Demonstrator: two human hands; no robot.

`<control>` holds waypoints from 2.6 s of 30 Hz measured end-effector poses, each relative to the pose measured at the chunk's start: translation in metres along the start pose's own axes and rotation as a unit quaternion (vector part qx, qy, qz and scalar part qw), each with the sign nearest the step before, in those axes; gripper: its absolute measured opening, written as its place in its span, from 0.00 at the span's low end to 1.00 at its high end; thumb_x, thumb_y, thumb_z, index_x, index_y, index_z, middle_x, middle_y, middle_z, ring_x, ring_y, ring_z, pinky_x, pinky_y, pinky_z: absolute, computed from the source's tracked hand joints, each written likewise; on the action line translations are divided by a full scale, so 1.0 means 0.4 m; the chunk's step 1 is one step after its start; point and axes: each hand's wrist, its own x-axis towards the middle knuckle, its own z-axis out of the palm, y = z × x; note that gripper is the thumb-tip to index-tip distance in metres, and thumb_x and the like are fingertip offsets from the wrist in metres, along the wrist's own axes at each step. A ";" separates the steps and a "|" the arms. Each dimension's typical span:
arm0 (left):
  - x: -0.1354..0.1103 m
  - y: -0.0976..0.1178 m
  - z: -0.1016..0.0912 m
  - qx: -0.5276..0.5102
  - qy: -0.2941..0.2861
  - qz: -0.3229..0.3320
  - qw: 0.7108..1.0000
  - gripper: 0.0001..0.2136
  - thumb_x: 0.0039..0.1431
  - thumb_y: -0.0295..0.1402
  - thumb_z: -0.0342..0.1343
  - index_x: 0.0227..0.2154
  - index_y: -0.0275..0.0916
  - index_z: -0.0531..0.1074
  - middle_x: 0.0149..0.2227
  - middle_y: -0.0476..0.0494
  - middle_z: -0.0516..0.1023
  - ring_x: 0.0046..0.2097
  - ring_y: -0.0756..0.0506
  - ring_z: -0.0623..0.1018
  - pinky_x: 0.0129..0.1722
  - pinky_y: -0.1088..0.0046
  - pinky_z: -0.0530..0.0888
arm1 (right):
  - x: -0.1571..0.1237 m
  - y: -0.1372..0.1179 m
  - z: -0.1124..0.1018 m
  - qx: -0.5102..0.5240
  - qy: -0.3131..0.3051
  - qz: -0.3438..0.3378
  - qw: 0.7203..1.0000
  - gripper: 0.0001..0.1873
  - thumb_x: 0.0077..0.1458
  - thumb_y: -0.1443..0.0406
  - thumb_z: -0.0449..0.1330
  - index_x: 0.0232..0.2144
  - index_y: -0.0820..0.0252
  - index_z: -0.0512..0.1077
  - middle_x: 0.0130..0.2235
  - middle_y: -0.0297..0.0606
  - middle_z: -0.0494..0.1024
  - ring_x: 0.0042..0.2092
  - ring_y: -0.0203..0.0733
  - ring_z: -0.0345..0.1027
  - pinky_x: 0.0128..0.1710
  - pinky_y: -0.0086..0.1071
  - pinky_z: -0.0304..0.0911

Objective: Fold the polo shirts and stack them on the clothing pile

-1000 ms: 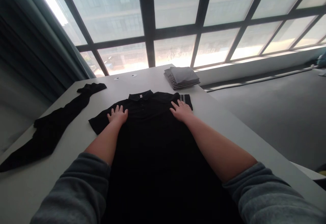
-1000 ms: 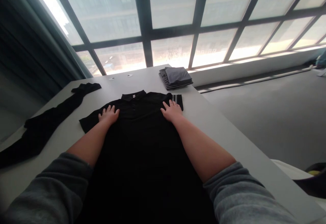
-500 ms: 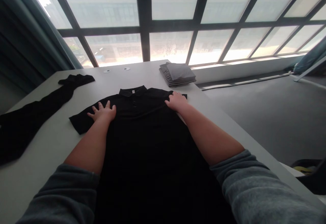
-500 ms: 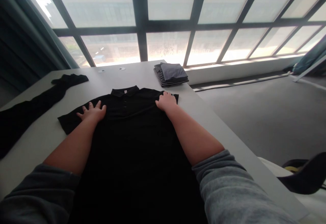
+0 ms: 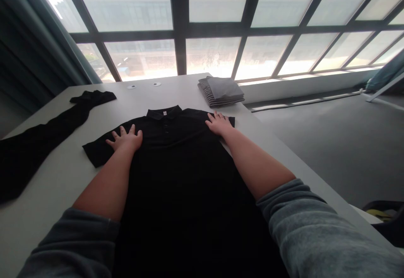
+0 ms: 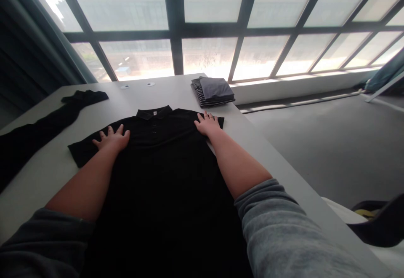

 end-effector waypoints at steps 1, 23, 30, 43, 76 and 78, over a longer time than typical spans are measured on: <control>-0.002 0.001 -0.002 0.001 -0.001 -0.001 1.000 0.37 0.66 0.59 0.35 0.74 0.52 0.52 0.77 0.39 0.43 0.75 0.22 0.44 0.67 0.28 0.44 | 0.002 0.003 -0.002 0.000 0.002 0.012 1.000 0.38 0.72 0.46 0.38 0.77 0.51 0.43 0.77 0.47 0.36 0.77 0.60 0.31 0.73 0.57 0.33; 0.028 -0.009 0.032 0.005 0.037 -0.006 0.999 0.37 0.66 0.58 0.38 0.73 0.49 0.57 0.76 0.28 0.46 0.75 0.21 0.47 0.67 0.29 0.47 | 0.000 0.103 -0.009 0.037 0.069 0.199 0.977 0.44 0.70 0.50 0.44 0.75 0.77 0.45 0.76 0.58 0.40 0.77 0.60 0.30 0.74 0.52 0.34; 0.024 -0.004 0.023 0.004 0.032 -0.011 0.999 0.37 0.66 0.58 0.39 0.73 0.49 0.56 0.76 0.30 0.47 0.75 0.22 0.47 0.67 0.30 0.48 | -0.029 0.111 -0.089 -0.028 0.048 0.205 0.977 0.38 0.64 0.47 0.55 0.67 0.67 0.67 0.73 0.58 0.53 0.74 0.68 0.39 0.69 0.60 0.45; 0.008 -0.001 0.009 0.006 0.026 -0.009 1.000 0.37 0.66 0.58 0.39 0.73 0.49 0.56 0.76 0.31 0.47 0.75 0.23 0.48 0.68 0.32 0.48 | -0.027 0.138 -0.111 0.106 0.137 0.147 0.974 0.20 0.65 0.64 0.54 0.57 0.65 0.68 0.50 0.56 0.78 0.52 0.56 0.72 0.54 0.45 0.66; 0.015 -0.006 0.018 -0.009 0.032 -0.003 0.999 0.36 0.66 0.57 0.40 0.73 0.48 0.58 0.76 0.31 0.48 0.75 0.23 0.48 0.68 0.31 0.47 | -0.214 -0.168 -0.136 -0.009 -0.062 -0.336 0.940 0.40 0.58 0.61 0.66 0.71 0.50 0.62 0.66 0.43 0.71 0.62 0.56 0.71 0.59 0.40 0.68; 0.013 -0.006 0.016 -0.009 0.031 0.000 0.999 0.36 0.66 0.57 0.40 0.73 0.48 0.58 0.76 0.32 0.48 0.75 0.23 0.48 0.68 0.31 0.47 | -0.210 -0.169 -0.124 -0.024 -0.067 -0.336 0.939 0.37 0.58 0.65 0.65 0.69 0.53 0.66 0.66 0.44 0.71 0.63 0.56 0.69 0.62 0.41 0.67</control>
